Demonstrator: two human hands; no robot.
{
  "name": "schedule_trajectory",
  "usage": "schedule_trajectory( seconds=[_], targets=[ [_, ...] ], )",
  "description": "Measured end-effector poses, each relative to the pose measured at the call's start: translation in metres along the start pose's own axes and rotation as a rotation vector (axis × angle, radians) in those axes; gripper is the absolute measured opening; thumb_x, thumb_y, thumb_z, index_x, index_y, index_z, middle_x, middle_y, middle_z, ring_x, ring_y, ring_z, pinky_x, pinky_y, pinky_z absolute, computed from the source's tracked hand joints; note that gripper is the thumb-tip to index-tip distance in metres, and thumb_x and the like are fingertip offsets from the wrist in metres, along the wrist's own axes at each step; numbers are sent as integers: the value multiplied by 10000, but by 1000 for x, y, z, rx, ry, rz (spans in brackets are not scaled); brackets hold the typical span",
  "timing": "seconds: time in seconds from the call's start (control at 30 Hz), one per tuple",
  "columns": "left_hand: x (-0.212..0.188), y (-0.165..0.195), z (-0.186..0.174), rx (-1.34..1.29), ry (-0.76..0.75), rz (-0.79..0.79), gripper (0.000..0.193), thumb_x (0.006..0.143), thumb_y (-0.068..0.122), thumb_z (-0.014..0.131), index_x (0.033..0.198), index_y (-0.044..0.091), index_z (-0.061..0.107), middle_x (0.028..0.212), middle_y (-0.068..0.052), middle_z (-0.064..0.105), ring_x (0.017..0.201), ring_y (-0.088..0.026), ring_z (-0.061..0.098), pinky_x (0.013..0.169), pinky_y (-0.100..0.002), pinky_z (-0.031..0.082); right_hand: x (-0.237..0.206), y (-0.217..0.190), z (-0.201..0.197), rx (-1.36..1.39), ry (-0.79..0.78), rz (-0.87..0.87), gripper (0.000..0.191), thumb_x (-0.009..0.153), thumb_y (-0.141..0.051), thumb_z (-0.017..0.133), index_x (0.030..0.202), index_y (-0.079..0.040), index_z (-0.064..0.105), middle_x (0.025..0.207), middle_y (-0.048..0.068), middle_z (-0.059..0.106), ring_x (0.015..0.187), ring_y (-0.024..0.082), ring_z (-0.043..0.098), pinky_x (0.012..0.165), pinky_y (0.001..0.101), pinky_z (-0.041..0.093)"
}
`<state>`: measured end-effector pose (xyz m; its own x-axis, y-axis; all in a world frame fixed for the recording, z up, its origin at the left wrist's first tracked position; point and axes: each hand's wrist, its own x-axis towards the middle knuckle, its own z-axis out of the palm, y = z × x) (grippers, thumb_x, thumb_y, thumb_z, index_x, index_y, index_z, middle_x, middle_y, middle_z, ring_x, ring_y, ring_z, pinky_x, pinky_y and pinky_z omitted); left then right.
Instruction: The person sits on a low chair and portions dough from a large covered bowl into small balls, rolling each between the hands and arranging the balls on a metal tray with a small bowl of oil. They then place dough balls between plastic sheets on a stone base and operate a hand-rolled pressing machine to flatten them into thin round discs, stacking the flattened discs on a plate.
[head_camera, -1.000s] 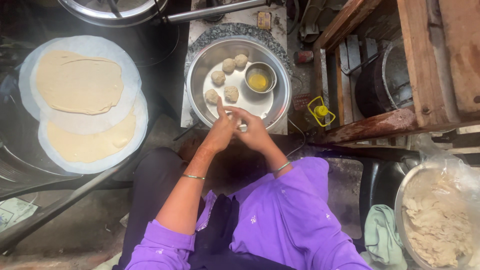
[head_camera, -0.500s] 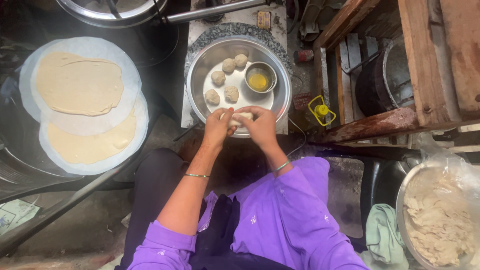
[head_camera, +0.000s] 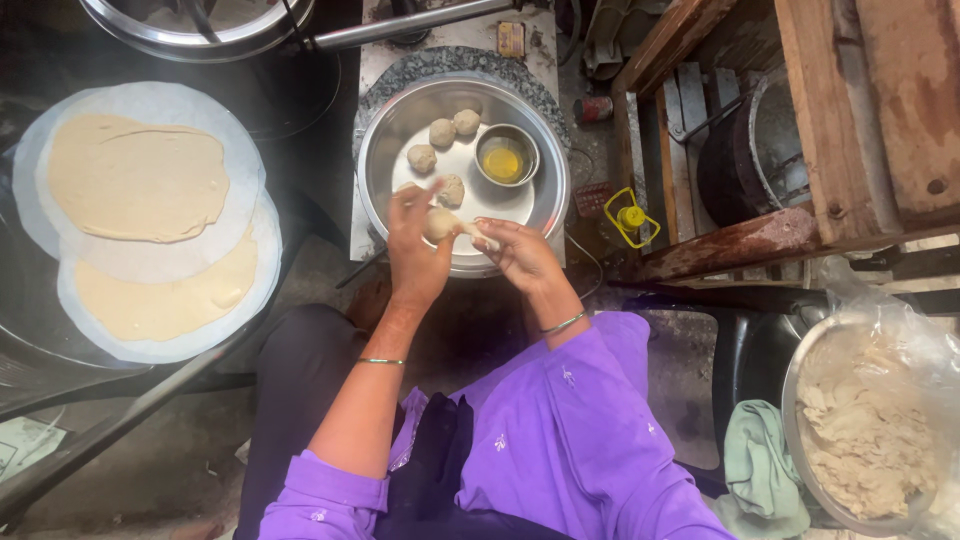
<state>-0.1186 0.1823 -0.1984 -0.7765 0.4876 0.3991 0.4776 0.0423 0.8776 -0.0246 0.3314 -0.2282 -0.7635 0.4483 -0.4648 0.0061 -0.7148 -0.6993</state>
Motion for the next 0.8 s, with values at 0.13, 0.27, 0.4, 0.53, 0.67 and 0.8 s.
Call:
schedule_trajectory(
  seconds=[0.13,0.27,0.4,0.53,0.67,0.8],
  targets=[
    [0,-31,10,-245,139,-273,532,798,-4,786,1307,53,641,1214,-86,595,1137,-270,629,916,-350,580,4,-1,-5,104,91,-146,188,923,-7,667,1089,82,670,1100,119,701,995,216,686,879,339,599],
    [12,-72,-3,-1005,200,-725,328,915,47,709,1225,-51,669,1179,-143,701,1101,-295,684,944,-379,593,6,-15,-16,106,130,-293,170,905,1,654,1044,95,676,1063,131,701,976,223,687,868,363,609],
    [7,-76,-2,-1324,70,-889,232,949,70,722,1152,-26,663,1144,-144,649,983,-250,677,855,-363,616,3,-16,-16,36,54,-239,138,902,-42,667,1024,21,684,988,95,692,910,195,676,817,353,597],
    [3,-57,0,-1041,-3,-852,198,918,24,708,1100,60,640,1142,-86,726,789,-163,673,642,-237,538,3,-3,-12,-47,69,-184,92,938,-74,695,1008,-14,686,948,63,687,873,165,664,795,342,585],
    [3,-63,4,-911,-22,-867,209,909,8,674,1108,64,644,1022,-106,742,732,-127,687,597,-207,544,11,1,-24,-32,121,-184,104,914,-70,697,1006,-23,685,964,68,691,874,182,668,781,354,588],
    [-7,-99,8,-1009,12,-786,215,928,-66,701,1127,10,670,996,-109,704,706,-121,610,578,-216,489,20,2,-41,7,143,-235,121,915,-66,689,1027,-22,696,1009,79,687,925,188,649,792,380,566]
  ],
)
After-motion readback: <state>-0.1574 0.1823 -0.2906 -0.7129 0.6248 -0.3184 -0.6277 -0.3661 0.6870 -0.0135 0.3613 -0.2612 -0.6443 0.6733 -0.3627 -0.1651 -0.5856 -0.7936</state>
